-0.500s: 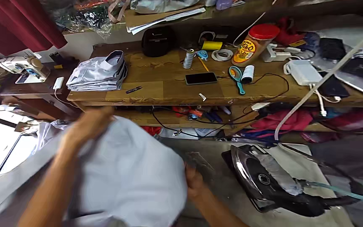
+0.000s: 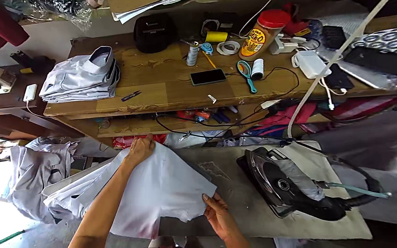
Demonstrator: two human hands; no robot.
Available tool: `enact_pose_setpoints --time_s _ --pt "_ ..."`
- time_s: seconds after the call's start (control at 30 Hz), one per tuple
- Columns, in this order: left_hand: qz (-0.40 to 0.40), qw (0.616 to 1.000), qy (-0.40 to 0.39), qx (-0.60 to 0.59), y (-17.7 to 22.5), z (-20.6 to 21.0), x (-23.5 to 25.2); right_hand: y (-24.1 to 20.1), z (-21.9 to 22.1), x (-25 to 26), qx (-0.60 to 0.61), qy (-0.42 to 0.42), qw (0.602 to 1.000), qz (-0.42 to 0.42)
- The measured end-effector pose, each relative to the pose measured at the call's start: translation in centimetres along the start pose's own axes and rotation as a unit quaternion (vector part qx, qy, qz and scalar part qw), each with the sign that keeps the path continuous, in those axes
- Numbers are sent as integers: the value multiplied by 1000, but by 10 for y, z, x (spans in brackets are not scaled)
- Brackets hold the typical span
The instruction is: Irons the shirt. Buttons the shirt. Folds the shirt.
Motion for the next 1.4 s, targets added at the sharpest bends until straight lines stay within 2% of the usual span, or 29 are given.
enact_pose_setpoints --time_s 0.13,0.23,0.3,0.37,0.43,0.5,0.57,0.63,0.7,0.8,0.87,0.93,1.0,1.07,1.17,1.2,1.23,1.3,1.33,1.4 --pt "16 999 3 50 2 32 21 -4 -8 9 -34 70 994 79" --pt "43 991 119 32 -17 40 0 -10 -4 14 -73 102 988 91" --pt "-7 981 193 9 -39 30 -51 -12 -3 15 -86 93 988 92" --pt "-96 970 222 17 -68 27 -120 -13 -2 15 -96 83 988 83" --pt "-202 961 188 10 -96 41 -180 -10 -2 16 -115 89 987 64" --pt "-267 953 142 -13 -114 64 -207 -7 0 17 -133 103 985 43" --pt "-262 951 163 -32 -115 73 -207 -6 2 20 -145 113 982 37" --pt "-251 937 230 -75 -99 52 -191 -8 2 23 -143 119 981 46" --pt "-263 925 268 -58 -89 23 -171 -11 1 24 -153 124 978 64" --pt "-277 941 192 1 -90 -6 -140 -17 -2 26 -182 121 973 80" --pt "-196 959 201 35 -78 -6 -118 -25 -2 29 -219 113 968 41" --pt "-71 968 233 57 -50 13 -91 -32 -3 31 -275 104 955 -35" --pt "46 974 222 18 -17 41 -61 -36 -7 38 -342 89 931 -94" --pt "131 974 185 -14 5 69 -37 -37 -8 42 -393 87 910 -98" --pt "173 976 133 -13 20 94 -20 -42 -7 41 -457 93 881 -81" --pt "169 979 116 -7 19 98 -19 -44 -7 40 -503 96 854 -91" --pt "160 982 104 -2 17 101 -18 -45 -6 40 -563 105 811 -115" --pt "152 982 114 6 15 102 -17 -46 0 36 -672 141 699 -202" --pt "152 980 125 8 16 102 -17 -45 5 35 -693 152 656 -256" --pt "153 976 153 24 21 104 -17 -39 15 39 -688 127 611 -370"
Point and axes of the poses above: each hand's wrist, its own x-axis towards the middle knuckle, its own z-axis out of the palm, y = z × x, the point moved 1 cm from there along x, towards the middle knuckle, and after that the axes turned 8 degrees about z, right-handed, at the moved point
